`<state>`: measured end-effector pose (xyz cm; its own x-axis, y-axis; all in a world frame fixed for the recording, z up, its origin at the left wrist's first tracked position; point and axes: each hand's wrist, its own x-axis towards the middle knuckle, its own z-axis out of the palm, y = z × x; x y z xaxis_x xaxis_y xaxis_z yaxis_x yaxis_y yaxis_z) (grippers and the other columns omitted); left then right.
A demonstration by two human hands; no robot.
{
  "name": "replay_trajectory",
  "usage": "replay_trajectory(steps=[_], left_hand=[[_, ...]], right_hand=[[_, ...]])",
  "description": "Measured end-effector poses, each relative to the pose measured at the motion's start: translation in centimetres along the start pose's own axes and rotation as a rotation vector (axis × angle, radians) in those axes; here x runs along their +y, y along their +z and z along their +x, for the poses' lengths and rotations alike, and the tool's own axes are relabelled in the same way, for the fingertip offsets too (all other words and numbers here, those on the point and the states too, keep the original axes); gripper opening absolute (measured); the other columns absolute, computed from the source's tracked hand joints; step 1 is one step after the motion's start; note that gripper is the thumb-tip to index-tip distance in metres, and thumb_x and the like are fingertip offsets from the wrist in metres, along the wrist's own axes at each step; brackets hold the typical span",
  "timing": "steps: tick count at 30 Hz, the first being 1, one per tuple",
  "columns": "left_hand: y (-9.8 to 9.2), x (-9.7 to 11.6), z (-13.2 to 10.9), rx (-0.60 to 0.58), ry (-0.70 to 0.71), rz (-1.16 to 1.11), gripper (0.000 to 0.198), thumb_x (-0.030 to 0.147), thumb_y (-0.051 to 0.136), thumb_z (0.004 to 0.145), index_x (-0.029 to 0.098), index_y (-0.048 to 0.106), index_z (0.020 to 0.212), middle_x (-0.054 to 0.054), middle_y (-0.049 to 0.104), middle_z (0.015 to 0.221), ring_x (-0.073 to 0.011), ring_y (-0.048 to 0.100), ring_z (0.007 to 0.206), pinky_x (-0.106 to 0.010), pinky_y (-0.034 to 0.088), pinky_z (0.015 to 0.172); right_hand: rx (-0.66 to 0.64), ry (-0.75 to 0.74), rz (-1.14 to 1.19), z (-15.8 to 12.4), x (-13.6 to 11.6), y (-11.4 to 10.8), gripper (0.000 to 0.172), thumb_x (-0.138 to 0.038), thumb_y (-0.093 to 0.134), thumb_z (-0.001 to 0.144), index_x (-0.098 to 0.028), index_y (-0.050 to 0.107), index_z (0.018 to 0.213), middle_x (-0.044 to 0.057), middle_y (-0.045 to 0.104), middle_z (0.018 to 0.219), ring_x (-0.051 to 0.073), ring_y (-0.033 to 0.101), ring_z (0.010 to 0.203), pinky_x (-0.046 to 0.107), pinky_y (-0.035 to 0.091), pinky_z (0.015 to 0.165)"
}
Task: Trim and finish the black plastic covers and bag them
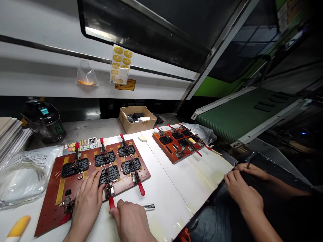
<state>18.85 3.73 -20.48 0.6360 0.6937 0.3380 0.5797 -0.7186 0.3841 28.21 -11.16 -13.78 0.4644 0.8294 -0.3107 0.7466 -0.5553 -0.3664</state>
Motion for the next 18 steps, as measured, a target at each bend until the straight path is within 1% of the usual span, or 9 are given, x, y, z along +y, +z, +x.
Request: replay_trajectory(steps=[3, 5, 6, 8, 10, 12, 13, 15, 18], left_hand=[[0.0, -0.1, -0.1, -0.013, 0.015, 0.0, 0.045, 0.033, 0.033, 0.106, 0.02, 0.045, 0.148, -0.012, 0.054, 0.15, -0.0292, 0.051, 0.137, -0.048, 0.05, 0.104], [0.1, -0.2, -0.2, -0.027, 0.025, -0.01, 0.047, 0.035, 0.033, 0.106, 0.021, 0.041, 0.151, -0.011, 0.051, 0.152, -0.0288, 0.048, 0.14, -0.048, 0.049, 0.107], [0.1, -0.2, -0.2, -0.035, 0.021, -0.013, 0.048, 0.035, 0.033, 0.106, 0.022, 0.038, 0.152, -0.011, 0.049, 0.155, -0.0291, 0.047, 0.141, -0.049, 0.049, 0.107], [-0.2, 0.0, -0.3, -0.042, 0.004, -0.027, 0.051, 0.037, 0.032, 0.106, 0.021, 0.033, 0.155, -0.011, 0.04, 0.161, -0.0306, 0.043, 0.145, -0.05, 0.049, 0.109], [-0.9, 0.5, -0.4, -0.026, -0.014, -0.067, 0.053, 0.039, 0.032, 0.106, 0.021, 0.031, 0.156, -0.011, 0.032, 0.165, -0.0317, 0.039, 0.148, -0.053, 0.047, 0.113], [-2.0, 1.4, -0.5, 0.026, -0.009, -0.124, 0.052, 0.041, 0.034, 0.105, 0.024, 0.035, 0.154, -0.008, 0.03, 0.166, -0.0315, 0.038, 0.148, -0.054, 0.041, 0.118], [-2.7, 1.9, -0.6, 0.062, 0.008, -0.15, 0.051, 0.042, 0.037, 0.104, 0.026, 0.039, 0.152, -0.006, 0.032, 0.165, -0.0312, 0.039, 0.147, -0.054, 0.039, 0.12], [-4.2, 2.8, -0.9, 0.143, 0.055, -0.184, 0.045, 0.042, 0.042, 0.101, 0.031, 0.048, 0.145, -0.004, 0.041, 0.16, -0.0308, 0.046, 0.142, -0.053, 0.038, 0.121], [-6.0, 3.8, -1.1, 0.214, 0.063, -0.227, 0.037, 0.043, 0.048, 0.098, 0.035, 0.058, 0.133, -0.002, 0.053, 0.149, -0.0308, 0.057, 0.131, -0.051, 0.041, 0.117]], right_hand=[[-0.03, 0.029, 0.024, -2.3, 0.9, -1.2, 0.028, -0.038, 0.048, 0.101, -0.023, 0.069, 0.092, 0.008, 0.078, 0.096, 0.031, 0.075, 0.087, 0.032, 0.05, 0.066], [0.007, -0.007, 0.086, -4.1, 3.0, -3.0, 0.022, -0.039, 0.053, 0.098, -0.025, 0.07, 0.091, 0.005, 0.077, 0.092, 0.027, 0.074, 0.08, 0.03, 0.05, 0.061], [0.047, -0.022, 0.119, -5.0, 4.7, -4.5, 0.021, -0.04, 0.055, 0.097, -0.026, 0.07, 0.093, 0.004, 0.076, 0.089, 0.025, 0.073, 0.075, 0.03, 0.05, 0.058], [0.157, -0.02, 0.165, -6.7, 9.7, -8.5, 0.021, -0.046, 0.057, 0.096, -0.031, 0.069, 0.104, 0.003, 0.074, 0.088, 0.024, 0.072, 0.074, 0.032, 0.054, 0.056], [0.276, 0.023, 0.166, -8.1, 16.3, -13.0, 0.024, -0.049, 0.053, 0.096, -0.037, 0.068, 0.111, 0.006, 0.071, 0.087, 0.027, 0.072, 0.084, 0.036, 0.059, 0.06], [0.495, 0.032, 0.092, -9.1, 23.1, -16.7, 0.027, -0.052, 0.046, 0.097, -0.042, 0.07, 0.105, 0.005, 0.069, 0.084, 0.026, 0.073, 0.089, 0.033, 0.062, 0.065], [0.621, 0.062, 0.021, -9.4, 26.1, -17.8, 0.036, -0.051, 0.036, 0.1, -0.042, 0.07, 0.102, 0.006, 0.069, 0.085, 0.026, 0.073, 0.092, 0.033, 0.062, 0.069], [0.704, 0.114, -0.078, -9.7, 30.6, -18.7, 0.048, -0.051, 0.026, 0.101, -0.041, 0.073, 0.091, 0.006, 0.07, 0.083, 0.025, 0.073, 0.094, 0.033, 0.062, 0.072], [0.705, 0.191, -0.132, -9.6, 33.9, -18.1, 0.052, -0.048, 0.028, 0.102, -0.032, 0.076, 0.089, 0.008, 0.075, 0.092, 0.023, 0.073, 0.094, 0.037, 0.061, 0.083]])
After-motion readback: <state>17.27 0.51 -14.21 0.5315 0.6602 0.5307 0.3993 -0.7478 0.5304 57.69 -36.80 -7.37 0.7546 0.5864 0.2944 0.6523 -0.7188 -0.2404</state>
